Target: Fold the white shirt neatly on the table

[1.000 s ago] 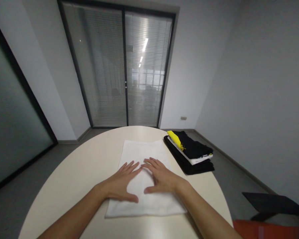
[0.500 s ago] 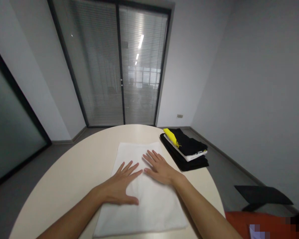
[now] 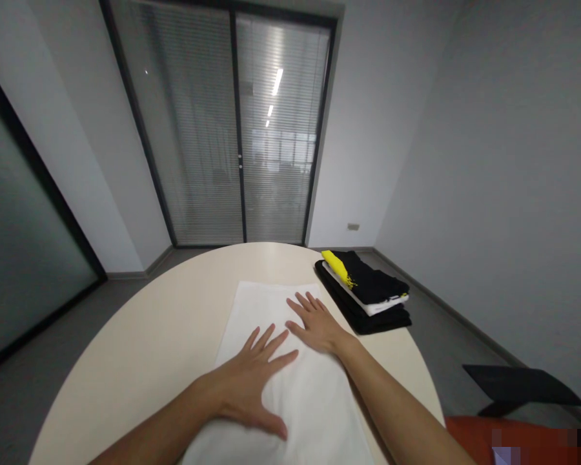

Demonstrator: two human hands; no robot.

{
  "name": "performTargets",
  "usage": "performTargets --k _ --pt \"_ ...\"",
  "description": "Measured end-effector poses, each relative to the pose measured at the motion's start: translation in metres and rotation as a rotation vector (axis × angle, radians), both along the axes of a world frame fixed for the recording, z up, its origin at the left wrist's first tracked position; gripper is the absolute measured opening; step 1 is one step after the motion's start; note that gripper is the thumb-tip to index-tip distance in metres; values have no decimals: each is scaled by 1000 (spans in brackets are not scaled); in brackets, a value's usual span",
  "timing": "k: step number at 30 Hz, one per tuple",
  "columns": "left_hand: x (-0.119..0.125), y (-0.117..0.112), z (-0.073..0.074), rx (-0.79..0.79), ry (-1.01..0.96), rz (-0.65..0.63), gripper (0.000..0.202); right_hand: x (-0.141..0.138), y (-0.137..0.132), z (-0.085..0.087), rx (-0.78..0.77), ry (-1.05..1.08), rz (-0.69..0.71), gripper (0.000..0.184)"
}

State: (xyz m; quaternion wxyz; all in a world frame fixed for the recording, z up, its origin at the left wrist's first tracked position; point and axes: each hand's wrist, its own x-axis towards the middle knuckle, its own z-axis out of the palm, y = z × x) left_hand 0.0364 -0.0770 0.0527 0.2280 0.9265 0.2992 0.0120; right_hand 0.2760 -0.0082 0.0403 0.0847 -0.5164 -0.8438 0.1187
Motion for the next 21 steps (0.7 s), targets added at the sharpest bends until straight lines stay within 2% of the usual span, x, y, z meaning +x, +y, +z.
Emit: performTargets --k 2,5,8,12,15,16,18,20,21 --pt "2 0 -1 -22 10 1 114 0 7 -4 -13 -10 -26 72" --pt "4 -2 2 -44 32 -4 118 -2 14 -5 60 5 -81 67" --pt "7 -9 4 -50 57 -2 125 -3 17 -8 56 -27 -131 73" --pt "11 -18 6 -46 43 -6 121 -2 20 -13 -15 -46 -121 79" --pt "13 -19 6 -39 36 -3 119 0 22 -14 34 -40 -125 75" --pt "12 -17 6 -25 29 14 115 0 23 -14 56 -38 -131 73" --pt "8 -8 3 39 -5 83 94 1 25 -14 81 -36 -143 70" --pt "0 8 -4 145 -50 194 66 2 27 -16 68 -33 -156 71" --pt "-5 17 -9 212 -62 260 61 2 28 -17 50 -31 -163 73"
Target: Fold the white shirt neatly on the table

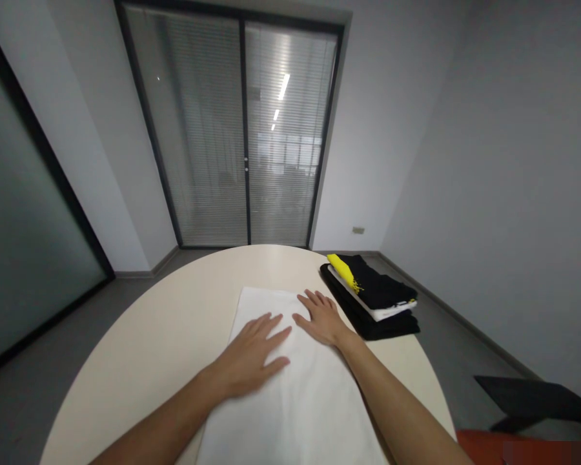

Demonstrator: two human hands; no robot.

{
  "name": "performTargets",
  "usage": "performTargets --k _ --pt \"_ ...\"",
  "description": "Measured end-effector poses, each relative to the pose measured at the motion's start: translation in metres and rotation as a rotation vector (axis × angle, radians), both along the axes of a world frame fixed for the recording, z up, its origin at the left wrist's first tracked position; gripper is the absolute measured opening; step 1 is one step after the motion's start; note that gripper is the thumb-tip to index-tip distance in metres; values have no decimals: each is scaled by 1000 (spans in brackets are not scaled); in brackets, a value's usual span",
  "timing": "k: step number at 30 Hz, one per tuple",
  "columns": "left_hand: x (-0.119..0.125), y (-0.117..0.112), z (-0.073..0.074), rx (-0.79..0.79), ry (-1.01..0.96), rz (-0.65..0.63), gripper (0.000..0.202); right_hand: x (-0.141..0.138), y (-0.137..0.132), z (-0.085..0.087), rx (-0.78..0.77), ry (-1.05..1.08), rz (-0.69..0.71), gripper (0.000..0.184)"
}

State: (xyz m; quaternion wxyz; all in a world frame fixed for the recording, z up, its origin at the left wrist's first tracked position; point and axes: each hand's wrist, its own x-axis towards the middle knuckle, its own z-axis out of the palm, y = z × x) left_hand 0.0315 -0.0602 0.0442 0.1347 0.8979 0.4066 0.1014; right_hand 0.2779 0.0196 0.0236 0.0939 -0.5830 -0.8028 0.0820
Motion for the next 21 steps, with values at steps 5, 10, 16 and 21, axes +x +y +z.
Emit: performTargets --k 5,10,16,21 --pt "-22 37 -21 23 68 316 68 2 2 -1 -65 22 -6 76" --pt "-22 40 -24 -21 119 367 70 -6 -10 12 30 -19 35 69" --pt "-21 42 -26 -17 111 380 74 -29 -45 17 -115 45 262 79" --pt "-14 39 -24 85 133 434 71 -36 -50 15 -184 28 270 83"
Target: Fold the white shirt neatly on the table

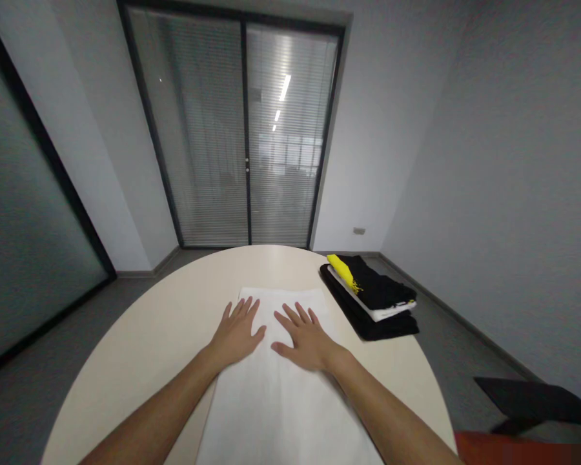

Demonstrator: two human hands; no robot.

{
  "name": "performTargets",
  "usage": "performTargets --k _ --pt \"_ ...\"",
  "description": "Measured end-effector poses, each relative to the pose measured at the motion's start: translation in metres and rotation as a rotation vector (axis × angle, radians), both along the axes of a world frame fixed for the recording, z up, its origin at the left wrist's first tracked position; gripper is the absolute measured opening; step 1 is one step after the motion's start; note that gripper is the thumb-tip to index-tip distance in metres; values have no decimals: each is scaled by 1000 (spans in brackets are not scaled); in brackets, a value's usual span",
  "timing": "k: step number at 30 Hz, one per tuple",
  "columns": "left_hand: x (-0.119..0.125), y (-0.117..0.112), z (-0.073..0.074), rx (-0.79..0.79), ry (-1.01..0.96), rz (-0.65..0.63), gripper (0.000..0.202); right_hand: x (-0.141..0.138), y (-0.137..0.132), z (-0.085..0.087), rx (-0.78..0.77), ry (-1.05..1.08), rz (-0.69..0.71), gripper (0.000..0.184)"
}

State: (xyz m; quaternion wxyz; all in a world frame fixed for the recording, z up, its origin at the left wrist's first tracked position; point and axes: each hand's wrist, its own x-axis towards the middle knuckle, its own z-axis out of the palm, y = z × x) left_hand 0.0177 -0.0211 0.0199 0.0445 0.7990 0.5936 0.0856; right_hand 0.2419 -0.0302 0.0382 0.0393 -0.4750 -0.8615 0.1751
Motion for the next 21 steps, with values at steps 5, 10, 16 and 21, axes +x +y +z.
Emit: performTargets --k 5,10,16,21 --pt "13 -17 2 23 -39 -115 68 4 5 4 -28 -12 20 84" --pt "18 -24 1 -62 -43 -132 84 16 2 3 -80 -54 -5 92" --pt "26 -43 9 15 -49 -161 80 21 3 0 -53 -61 -45 88" --pt "40 -77 24 -62 -85 -488 92 21 21 -6 38 -87 -45 78"
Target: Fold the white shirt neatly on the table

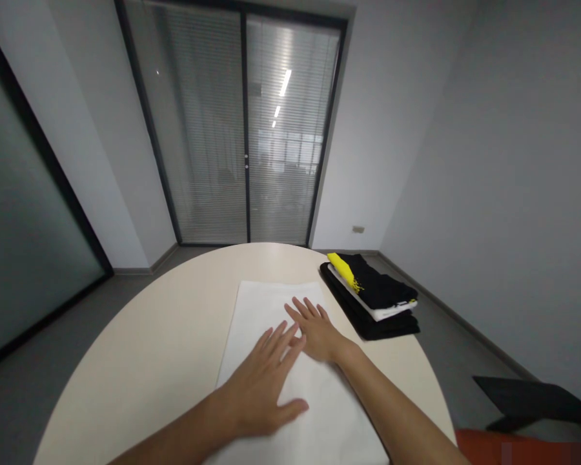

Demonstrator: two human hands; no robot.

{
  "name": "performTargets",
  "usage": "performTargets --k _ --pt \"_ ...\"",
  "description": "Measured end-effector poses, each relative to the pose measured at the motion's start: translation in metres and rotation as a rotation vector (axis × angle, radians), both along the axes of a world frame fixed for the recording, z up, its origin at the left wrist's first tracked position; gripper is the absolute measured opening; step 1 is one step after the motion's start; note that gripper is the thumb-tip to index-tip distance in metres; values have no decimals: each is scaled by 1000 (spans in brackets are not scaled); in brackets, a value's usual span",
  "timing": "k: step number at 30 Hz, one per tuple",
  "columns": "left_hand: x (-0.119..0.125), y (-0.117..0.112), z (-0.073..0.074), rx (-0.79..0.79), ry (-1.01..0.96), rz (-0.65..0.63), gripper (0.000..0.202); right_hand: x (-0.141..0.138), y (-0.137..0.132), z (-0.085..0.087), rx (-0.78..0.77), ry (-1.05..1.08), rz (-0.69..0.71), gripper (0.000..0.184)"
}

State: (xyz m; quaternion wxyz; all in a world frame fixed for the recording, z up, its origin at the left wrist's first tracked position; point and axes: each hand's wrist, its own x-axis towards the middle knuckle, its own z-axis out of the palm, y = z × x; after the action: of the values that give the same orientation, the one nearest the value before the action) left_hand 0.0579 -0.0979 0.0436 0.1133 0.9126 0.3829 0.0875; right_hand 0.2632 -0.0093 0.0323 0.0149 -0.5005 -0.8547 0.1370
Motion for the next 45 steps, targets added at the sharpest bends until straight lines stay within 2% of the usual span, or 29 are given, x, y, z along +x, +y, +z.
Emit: performTargets --k 2,8,14,18,22,25,28,31,34,36,39,45 --pt "5 -8 4 -74 15 -41 94 0 9 -3 30 15 -15 76" --pt "11 -6 4 -178 115 23 100 2 25 -3 66 110 -12 80" --pt "12 -1 3 -205 106 34 107 9 -4 22 93 23 -26 60" --pt "9 8 4 -211 105 39 106 15 -21 30 25 0 -42 59" --pt "7 26 6 -178 116 96 107 19 -10 15 6 47 4 62" --pt "8 35 5 -94 125 271 106 18 6 2 64 85 -2 59" --pt "11 37 -4 44 84 399 89 11 15 -1 203 91 -41 50" --pt "11 36 -19 90 44 439 75 -2 8 5 289 84 -133 45" --pt "8 38 -29 116 32 475 62 -21 -13 9 271 181 -148 52" --pt "6 40 -31 133 36 485 53 -33 -27 7 251 234 -117 55" --pt "4 43 -31 124 39 489 52 -43 -36 -2 207 195 -93 56" --pt "-2 45 -31 81 52 476 56 -38 -29 -13 173 147 -111 54"
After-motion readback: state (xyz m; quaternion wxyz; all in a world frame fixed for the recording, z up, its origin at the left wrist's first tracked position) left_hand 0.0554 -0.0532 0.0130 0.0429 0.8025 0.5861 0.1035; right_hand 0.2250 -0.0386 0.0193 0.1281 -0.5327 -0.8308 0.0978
